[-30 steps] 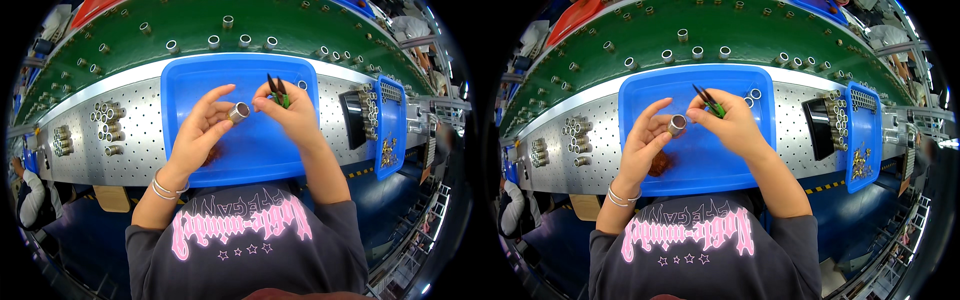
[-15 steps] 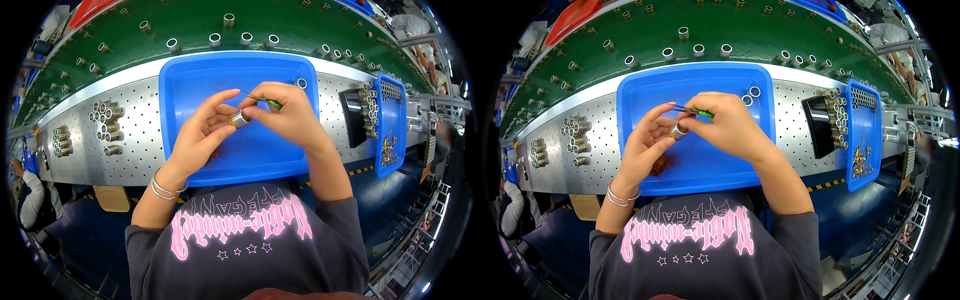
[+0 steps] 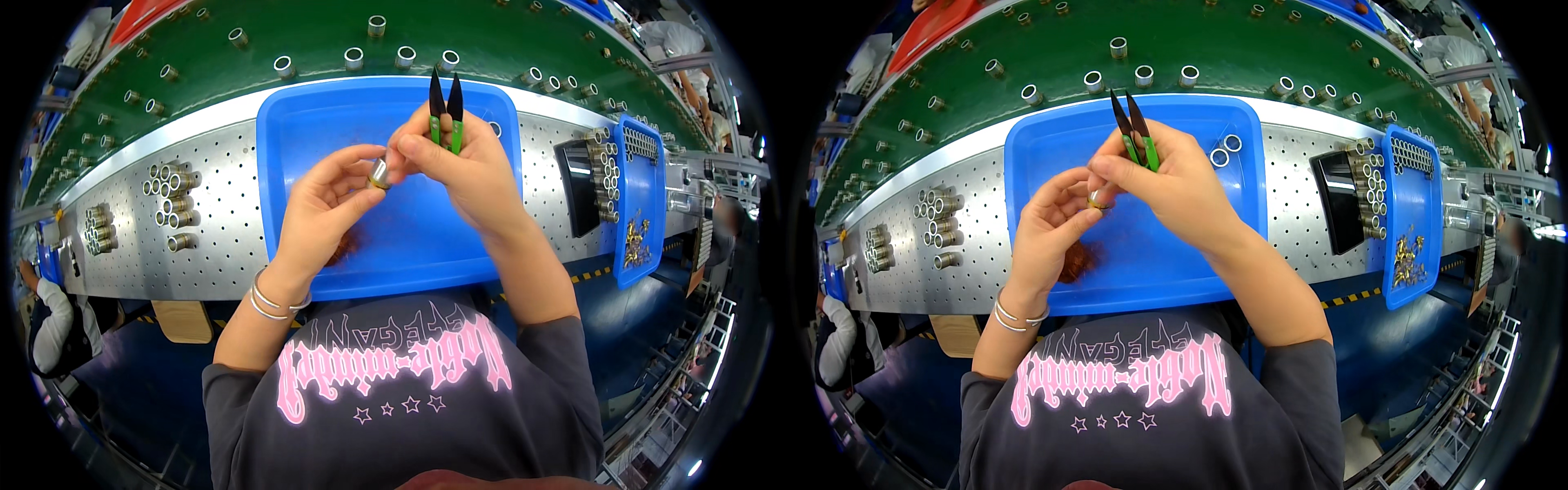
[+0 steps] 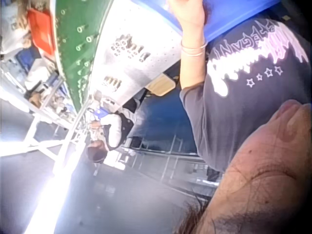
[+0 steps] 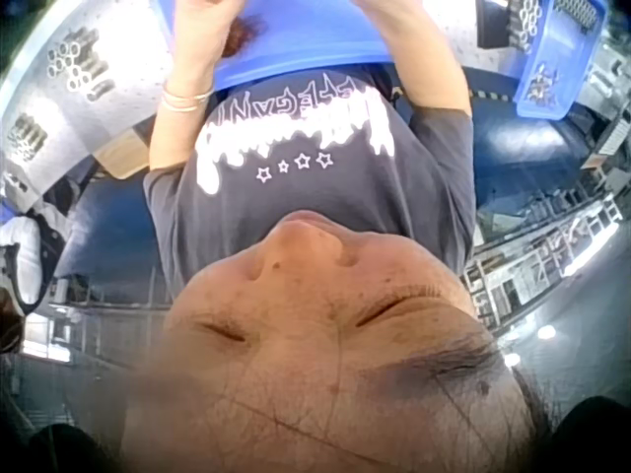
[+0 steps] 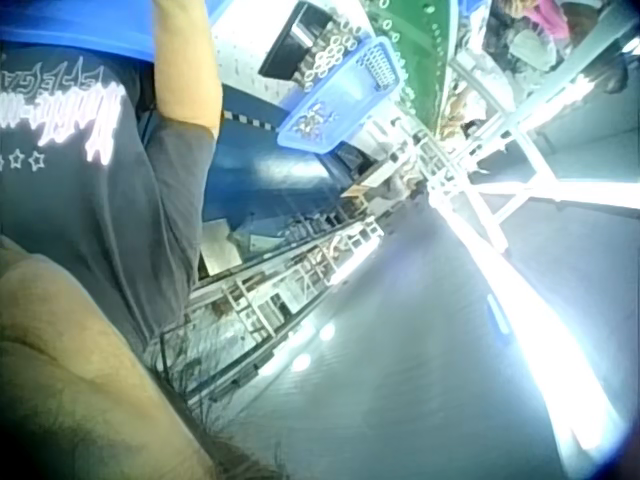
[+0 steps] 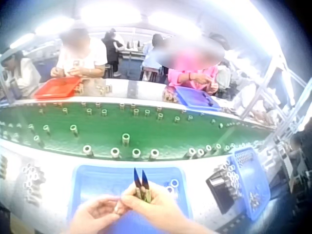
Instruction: The person uses a pair of green-handled pliers to manipulate small cylindrical metal parts over a blue tray. They repeatedly pick up a part, use the pliers to adjust or press a component on it, and place it into a designated slot on a green pegboard. The process is repetitive and involves handling multiple identical metal cylinders.
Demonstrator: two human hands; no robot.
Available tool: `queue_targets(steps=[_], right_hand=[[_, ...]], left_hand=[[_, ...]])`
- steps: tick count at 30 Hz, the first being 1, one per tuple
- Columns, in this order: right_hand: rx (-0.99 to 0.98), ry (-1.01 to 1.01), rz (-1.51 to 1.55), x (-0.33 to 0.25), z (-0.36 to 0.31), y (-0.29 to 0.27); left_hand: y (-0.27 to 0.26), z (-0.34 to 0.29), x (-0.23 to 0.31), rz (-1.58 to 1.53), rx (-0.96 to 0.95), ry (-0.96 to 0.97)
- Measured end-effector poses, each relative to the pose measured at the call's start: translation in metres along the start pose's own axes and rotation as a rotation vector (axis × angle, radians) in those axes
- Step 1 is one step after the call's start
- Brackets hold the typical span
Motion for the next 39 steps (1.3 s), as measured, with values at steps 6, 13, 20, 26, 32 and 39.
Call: queue_targets(steps=[6,13,20,26,32,39], right_hand=[[0.212,-0.077,0.223,0.011,0.005,-0.029],[0.297,-0.160,0.263,0.000,-0.017,-0.050],[0.121,-0.286,0.164,-0.030,-0.014,-0.022],[0.052,-0.309,0.137,-0.037,-0.009,-0.014],[-0.021,-0.322,0.023,-0.048,-0.006,0.005],[-0.049,-0.301,-0.033,-0.052,0.005,0.016]], left_hand=[[0.008,-0.002,0.003,0.053,-0.041,-0.029],[-0.008,-0.007,-0.009,-0.295,0.027,-0.094],[-0.022,-0.005,-0.013,-0.349,0.147,-0.043],[-0.024,-0.006,-0.008,-0.313,0.163,-0.034],[-0.025,-0.006,-0.010,-0.209,0.156,-0.040],[-0.019,-0.004,-0.008,-0.069,0.113,0.000]])
Point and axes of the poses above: each hand's wrist, its own z-axis towards the middle knuckle, its own y-axis out of the palm, x = y × z, the point moved 10 cm from there along z, towards the middle knuckle, and after that the axes turned 13 degrees about -x, right-handed, at the moved point
